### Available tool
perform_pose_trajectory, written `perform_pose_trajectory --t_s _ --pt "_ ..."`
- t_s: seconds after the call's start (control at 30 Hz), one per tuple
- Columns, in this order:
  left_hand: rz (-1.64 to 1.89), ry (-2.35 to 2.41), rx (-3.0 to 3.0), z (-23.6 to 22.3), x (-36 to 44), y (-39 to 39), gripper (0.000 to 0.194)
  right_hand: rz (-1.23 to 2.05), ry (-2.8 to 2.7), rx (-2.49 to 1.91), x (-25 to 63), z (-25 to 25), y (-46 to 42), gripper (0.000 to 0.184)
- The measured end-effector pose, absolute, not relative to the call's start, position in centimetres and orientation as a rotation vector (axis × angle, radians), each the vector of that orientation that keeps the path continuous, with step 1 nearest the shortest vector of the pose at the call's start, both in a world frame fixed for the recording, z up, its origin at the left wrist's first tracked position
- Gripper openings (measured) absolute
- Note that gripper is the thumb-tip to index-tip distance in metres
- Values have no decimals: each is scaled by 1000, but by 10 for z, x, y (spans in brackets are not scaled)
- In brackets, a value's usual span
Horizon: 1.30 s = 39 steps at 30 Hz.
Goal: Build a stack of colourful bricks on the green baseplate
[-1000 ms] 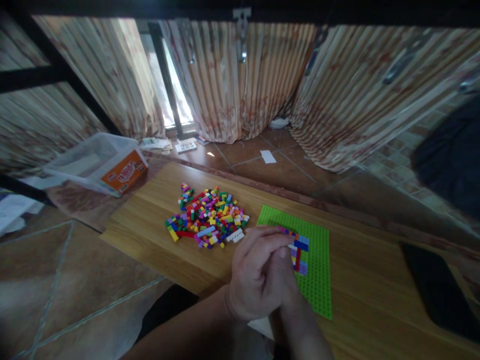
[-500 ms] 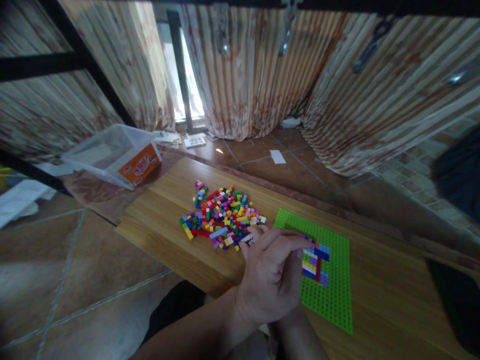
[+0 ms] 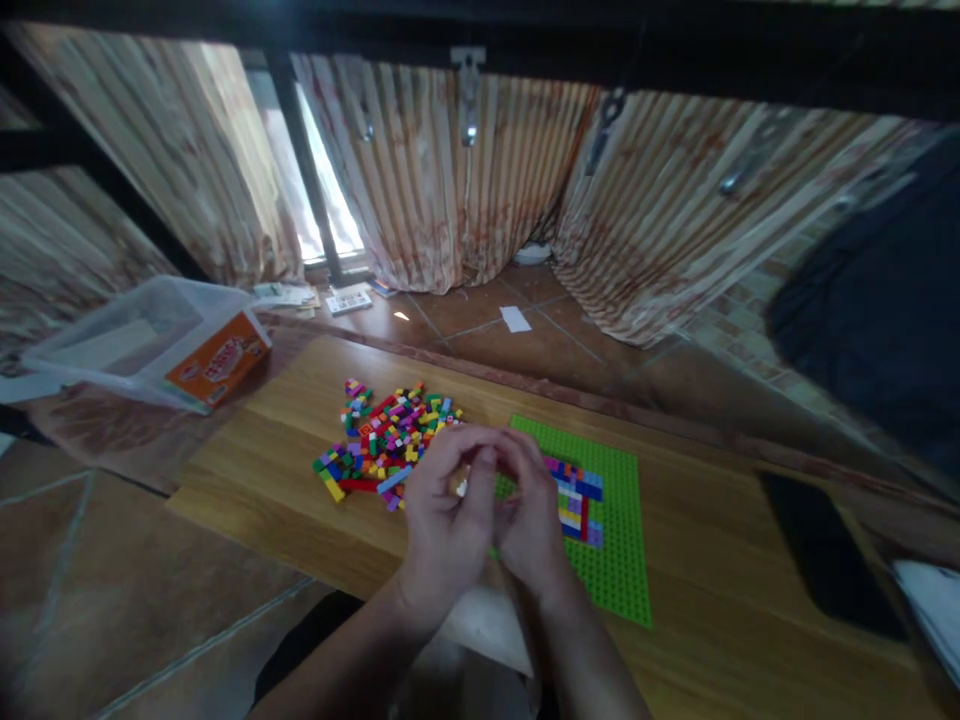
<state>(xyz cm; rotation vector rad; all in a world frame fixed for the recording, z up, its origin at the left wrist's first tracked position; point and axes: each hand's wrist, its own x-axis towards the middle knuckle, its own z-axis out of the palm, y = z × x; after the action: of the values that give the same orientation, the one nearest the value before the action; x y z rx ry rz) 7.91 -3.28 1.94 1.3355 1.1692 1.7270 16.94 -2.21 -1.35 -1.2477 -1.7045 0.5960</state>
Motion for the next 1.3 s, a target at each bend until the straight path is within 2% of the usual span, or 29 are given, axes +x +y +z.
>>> perform_pose_trajectory --t_s 0.07,0.2,0.4,0.57,0.73,0.8,1.1,1.3 --pt "1623 1245 1050 16 74 -23 14 648 -1640 -1224 185 -15 -16 37" --pt "1273 1098 652 9 69 -11 14 703 -1577 -1290 195 -15 -18 57" --pt "1232 1035 744 5 74 -13 14 661 -1633 -1266 201 -10 -25 69" --pt "1131 892 489 6 77 -11 19 657 -1633 -1328 210 -4 -27 66" --pt "1048 758 344 9 82 -13 28 614 -1682 -1337 222 2 -27 48" --pt "1022 744 355 9 85 -14 27 563 -1719 -1332 229 3 -26 43" --pt "1129 1051 537 3 90 -12 14 476 -1622 -1529 276 -7 -12 41" --pt "1081 1105 603 -5 96 -15 34 614 -1772 -1615 274 -21 -7 42"
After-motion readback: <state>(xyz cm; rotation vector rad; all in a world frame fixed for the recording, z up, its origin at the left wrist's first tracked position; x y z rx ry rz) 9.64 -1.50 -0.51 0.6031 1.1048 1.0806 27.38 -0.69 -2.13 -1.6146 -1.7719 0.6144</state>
